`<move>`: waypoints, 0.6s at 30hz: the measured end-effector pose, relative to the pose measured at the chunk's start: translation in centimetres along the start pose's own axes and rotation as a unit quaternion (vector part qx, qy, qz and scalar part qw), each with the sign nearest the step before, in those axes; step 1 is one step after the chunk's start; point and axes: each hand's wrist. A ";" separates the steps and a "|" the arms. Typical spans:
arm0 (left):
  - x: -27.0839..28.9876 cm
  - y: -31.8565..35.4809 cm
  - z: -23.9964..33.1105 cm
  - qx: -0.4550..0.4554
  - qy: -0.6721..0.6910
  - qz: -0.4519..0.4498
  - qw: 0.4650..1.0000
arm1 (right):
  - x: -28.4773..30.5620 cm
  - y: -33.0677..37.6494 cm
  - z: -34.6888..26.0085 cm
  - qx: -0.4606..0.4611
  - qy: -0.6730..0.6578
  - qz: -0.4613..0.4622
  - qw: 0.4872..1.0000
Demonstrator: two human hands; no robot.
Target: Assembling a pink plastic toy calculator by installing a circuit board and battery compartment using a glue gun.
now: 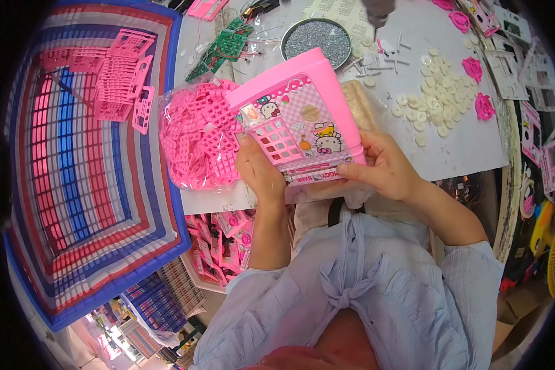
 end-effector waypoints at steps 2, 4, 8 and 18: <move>0.6 -0.7 -0.6 -0.009 -0.016 -0.018 1.000 | 0.4 0.3 0.3 0.010 0.011 -0.016 1.000; 1.3 -1.5 0.2 0.014 0.004 -0.037 0.999 | 0.7 0.6 0.2 -0.005 0.016 -0.027 0.999; 1.2 -2.8 4.5 0.032 0.126 -0.065 0.989 | 2.0 -0.8 -3.3 -0.068 0.128 -0.076 0.986; 3.4 -3.3 4.0 -0.361 -0.319 -0.334 0.810 | 8.8 -5.7 -2.9 0.213 0.584 -0.219 0.752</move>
Point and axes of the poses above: each hand's wrist, its own y-axis away from the middle knuckle, its own x-axis out of the back of the hand, z = x × y, and after that the axes turned 13 degrees about x, right-handed
